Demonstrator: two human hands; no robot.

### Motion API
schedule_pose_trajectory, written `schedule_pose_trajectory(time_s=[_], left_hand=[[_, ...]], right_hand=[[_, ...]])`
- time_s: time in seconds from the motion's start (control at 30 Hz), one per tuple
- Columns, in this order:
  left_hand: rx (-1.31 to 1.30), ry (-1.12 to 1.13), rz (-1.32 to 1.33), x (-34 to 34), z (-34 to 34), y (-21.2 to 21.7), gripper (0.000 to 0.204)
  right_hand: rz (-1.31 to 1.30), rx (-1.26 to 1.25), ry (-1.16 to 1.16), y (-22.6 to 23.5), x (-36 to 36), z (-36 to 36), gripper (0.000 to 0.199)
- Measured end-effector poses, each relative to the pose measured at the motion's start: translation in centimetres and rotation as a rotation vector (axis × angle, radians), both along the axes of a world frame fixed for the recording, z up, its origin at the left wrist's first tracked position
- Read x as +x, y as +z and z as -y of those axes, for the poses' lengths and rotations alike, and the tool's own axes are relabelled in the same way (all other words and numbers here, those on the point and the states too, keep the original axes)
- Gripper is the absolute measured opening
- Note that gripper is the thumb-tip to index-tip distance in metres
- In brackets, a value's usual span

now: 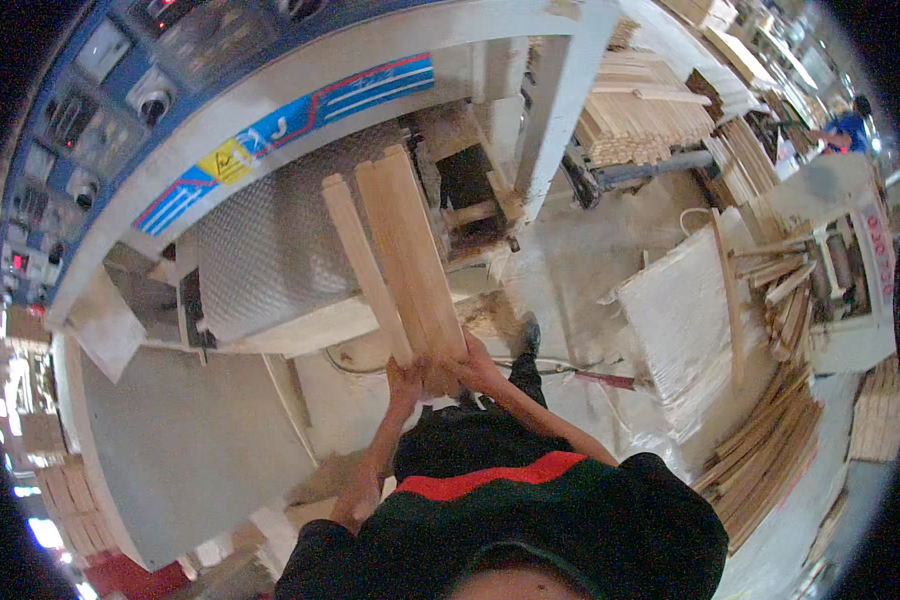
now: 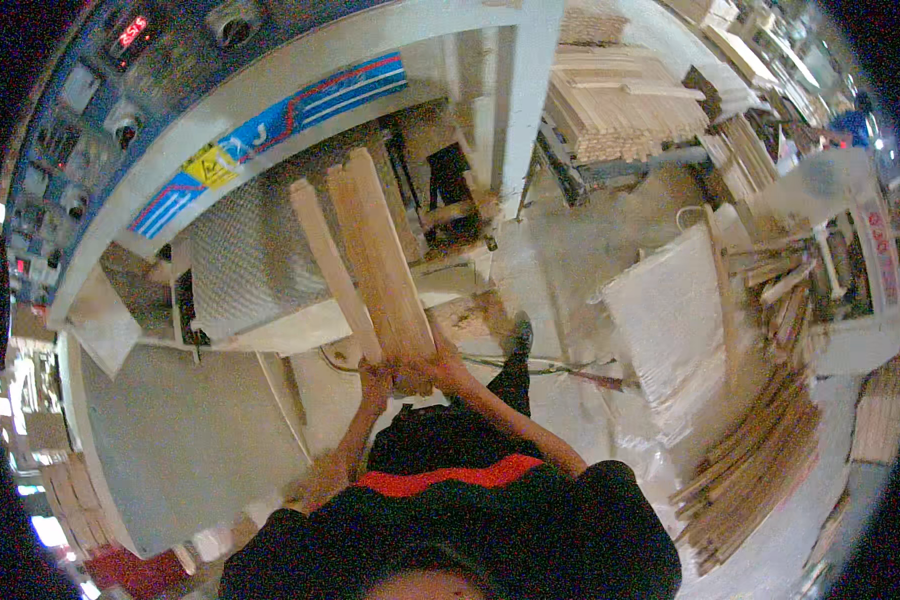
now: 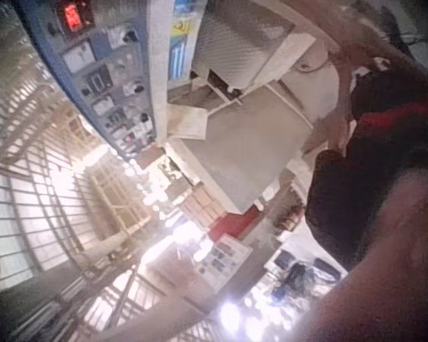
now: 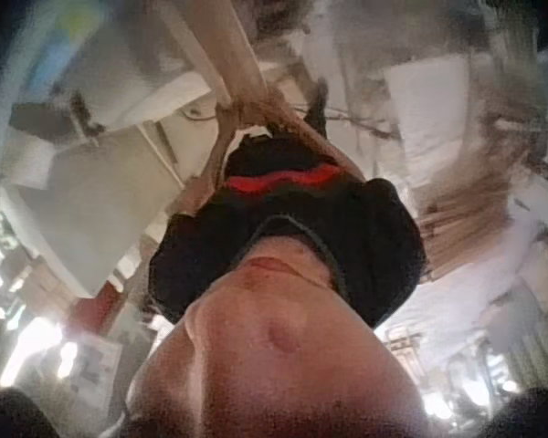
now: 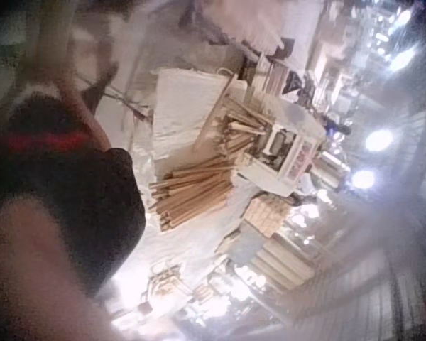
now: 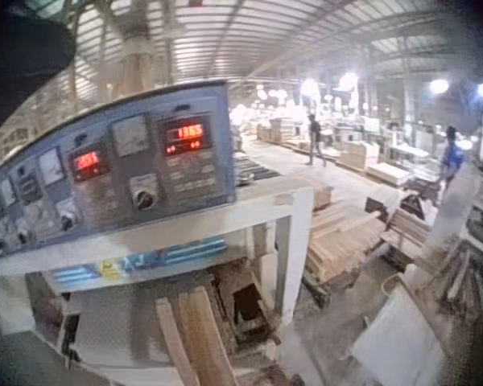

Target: The person repeatedly picks up wooden planks from a stack and feeds them into a woodworking machine. They handle the planks one at a time or in small groups, placing them onto the machine's input surface and then returning to the stack to retrieve more.

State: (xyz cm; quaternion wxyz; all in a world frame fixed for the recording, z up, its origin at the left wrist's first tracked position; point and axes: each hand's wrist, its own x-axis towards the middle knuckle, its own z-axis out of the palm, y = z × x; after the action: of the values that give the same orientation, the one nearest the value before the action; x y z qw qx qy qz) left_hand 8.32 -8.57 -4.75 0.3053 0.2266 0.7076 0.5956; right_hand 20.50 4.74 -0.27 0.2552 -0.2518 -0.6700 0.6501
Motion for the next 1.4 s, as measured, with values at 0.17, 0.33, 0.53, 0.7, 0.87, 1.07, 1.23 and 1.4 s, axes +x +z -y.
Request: schedule_pose_trajectory(time_s=[0.17,0.33,0.53,0.7,0.87,1.07,1.23,1.4], left_hand=[[-0.033,0.116,0.167,-0.8,-1.3,0.6,0.046],[-0.206,0.131,0.436,-2.5,-1.8,4.4,0.048],[0.109,0.015,0.548,-4.7,-1.6,3.9,0.046],[-0.157,0.001,0.296,-6.2,-2.6,6.6,0.038],[-0.031,-0.03,0.303,-7.0,-2.0,9.6,0.036],[-0.019,0.006,0.277,-7.4,-0.9,8.8,0.034],[-0.129,0.005,0.124,-7.7,-2.1,11.2,0.034],[0.026,-0.035,0.267,-9.5,-2.7,7.1,0.031]], right_hand=[[0.112,-0.16,0.062,-1.5,-2.4,-0.2,0.06],[0.256,-0.15,0.204,-3.4,-3.8,-1.1,0.053],[0.187,-0.394,0.095,1.6,-4.8,-1.5,0.042],[0.149,-0.409,0.052,2.6,-6.3,-1.2,0.043],[0.066,-0.378,0.077,3.4,-7.4,-0.3,0.041],[0.048,-0.464,0.113,2.8,-8.0,0.3,0.038],[0.061,-0.37,0.088,2.3,-9.0,-1.0,0.034],[0.098,-0.318,0.061,2.6,-9.6,-1.8,0.034]])
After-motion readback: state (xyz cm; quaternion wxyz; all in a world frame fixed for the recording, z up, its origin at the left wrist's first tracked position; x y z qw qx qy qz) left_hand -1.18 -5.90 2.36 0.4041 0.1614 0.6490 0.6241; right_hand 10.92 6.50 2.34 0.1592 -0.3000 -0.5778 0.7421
